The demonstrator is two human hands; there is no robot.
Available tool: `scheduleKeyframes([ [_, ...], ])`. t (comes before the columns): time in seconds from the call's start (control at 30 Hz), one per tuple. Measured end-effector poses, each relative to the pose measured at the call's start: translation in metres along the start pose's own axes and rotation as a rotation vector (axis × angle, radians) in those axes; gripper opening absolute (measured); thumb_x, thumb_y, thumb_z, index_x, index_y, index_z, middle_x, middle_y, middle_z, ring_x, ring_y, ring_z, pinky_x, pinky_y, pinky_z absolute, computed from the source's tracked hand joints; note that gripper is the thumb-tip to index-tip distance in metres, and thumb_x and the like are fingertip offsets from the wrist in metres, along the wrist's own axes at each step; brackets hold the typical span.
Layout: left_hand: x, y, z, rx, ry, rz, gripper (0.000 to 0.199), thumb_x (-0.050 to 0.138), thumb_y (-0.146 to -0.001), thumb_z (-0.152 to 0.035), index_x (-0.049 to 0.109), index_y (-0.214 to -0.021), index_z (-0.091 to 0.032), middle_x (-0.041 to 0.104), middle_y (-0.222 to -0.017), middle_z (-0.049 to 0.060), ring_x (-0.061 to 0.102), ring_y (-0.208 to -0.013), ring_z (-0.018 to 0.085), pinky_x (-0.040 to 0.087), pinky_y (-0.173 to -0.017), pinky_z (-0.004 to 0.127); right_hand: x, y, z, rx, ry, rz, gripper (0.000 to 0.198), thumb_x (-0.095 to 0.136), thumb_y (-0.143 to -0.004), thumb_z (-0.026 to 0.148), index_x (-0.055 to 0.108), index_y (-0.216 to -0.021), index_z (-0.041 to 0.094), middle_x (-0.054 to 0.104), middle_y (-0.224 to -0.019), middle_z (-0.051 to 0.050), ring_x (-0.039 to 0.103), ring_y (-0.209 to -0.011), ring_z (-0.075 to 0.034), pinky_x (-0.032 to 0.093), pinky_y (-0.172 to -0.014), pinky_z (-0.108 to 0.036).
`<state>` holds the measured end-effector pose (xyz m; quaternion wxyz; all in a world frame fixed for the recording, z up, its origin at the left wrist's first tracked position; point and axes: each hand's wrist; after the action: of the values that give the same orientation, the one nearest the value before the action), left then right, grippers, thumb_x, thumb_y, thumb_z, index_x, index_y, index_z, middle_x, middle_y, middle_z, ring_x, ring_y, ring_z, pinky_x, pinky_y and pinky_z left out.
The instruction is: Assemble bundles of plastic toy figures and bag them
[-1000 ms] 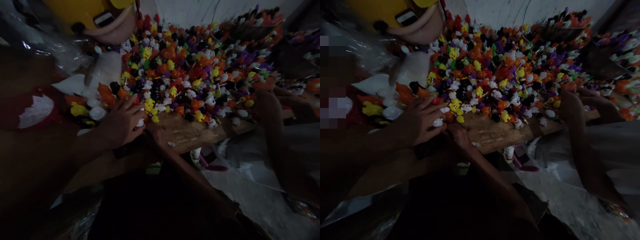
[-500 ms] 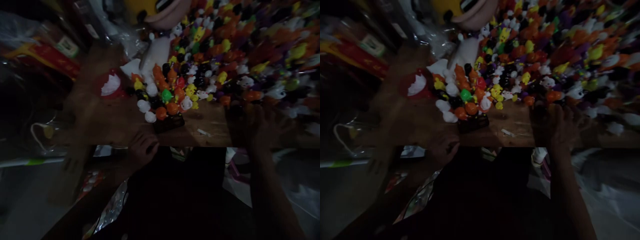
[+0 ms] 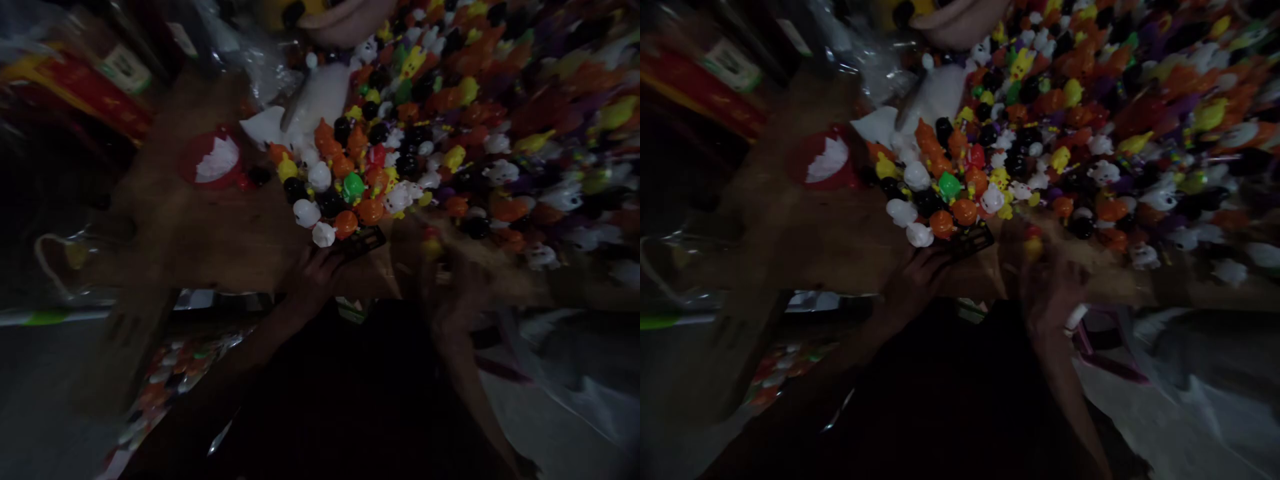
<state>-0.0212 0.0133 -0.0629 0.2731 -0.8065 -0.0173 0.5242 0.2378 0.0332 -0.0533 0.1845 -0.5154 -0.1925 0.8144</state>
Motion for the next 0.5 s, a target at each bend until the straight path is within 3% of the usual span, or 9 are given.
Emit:
scheduleKeyframes([
  [0.03,0.002,-0.003,-0.004,0.022,0.013,-0.006,0.022,0.056,-0.103,-0.022,0.073,-0.116,-0.02,0.075,-0.117,0.009,0.068,-0.109,0.025,0.055,-0.1,0.042,0.011,0.006,0.005,-0.045,0.082,0.023,0.034,0.051,-0.098,0.04,0.07,-0.114,0.017,0.071,-0.086,-0.012,0.064,-0.088,-0.031,0.048,-0.09,-0.053],
  [0.13,0.006,-0.01,-0.01,0.116,0.023,-0.05,0.024,0.054,-0.103,-0.016,0.074,-0.115,-0.021,0.077,-0.115,0.008,0.071,-0.107,0.024,0.055,-0.1,0.04,0.028,0.018,0.02,-0.17,0.158,0.105,0.037,0.053,-0.099,0.039,0.067,-0.125,0.016,0.074,-0.097,-0.013,0.063,-0.093,-0.029,0.044,-0.09,-0.046],
  [0.27,0.002,-0.007,-0.007,0.195,-0.002,-0.012,0.031,0.049,-0.103,-0.011,0.071,-0.123,-0.018,0.078,-0.118,0.008,0.072,-0.111,0.025,0.053,-0.102,0.041,0.012,0.009,0.02,-0.259,0.095,0.169,0.043,0.059,-0.098,0.043,0.063,-0.133,0.018,0.074,-0.099,-0.012,0.064,-0.095,-0.028,0.043,-0.091,-0.043],
  [0.37,-0.002,-0.001,-0.001,0.148,0.028,0.01,0.025,0.055,-0.102,-0.014,0.072,-0.12,-0.018,0.078,-0.118,0.007,0.073,-0.11,0.024,0.055,-0.101,0.039,-0.004,-0.017,0.002,-0.312,0.048,0.237,0.032,0.059,-0.098,0.036,0.069,-0.124,0.019,0.071,-0.096,-0.012,0.063,-0.088,-0.025,0.047,-0.084,-0.04],
  [0.5,-0.005,0.002,0.001,0.046,0.069,0.012,0.025,0.063,-0.1,-0.022,0.069,-0.123,-0.015,0.077,-0.122,0.01,0.073,-0.112,0.025,0.056,-0.101,0.039,0.006,-0.052,-0.021,-0.386,-0.015,0.413,0.036,0.06,-0.096,0.029,0.069,-0.131,0.025,0.065,-0.12,-0.012,0.062,-0.089,-0.021,0.049,-0.07,-0.032],
])
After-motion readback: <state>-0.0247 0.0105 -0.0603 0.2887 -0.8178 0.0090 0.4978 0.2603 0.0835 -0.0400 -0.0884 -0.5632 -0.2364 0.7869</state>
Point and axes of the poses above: each hand's wrist, its own y-axis away from the middle knuckle, its own x-axis out of the palm, z = x × y
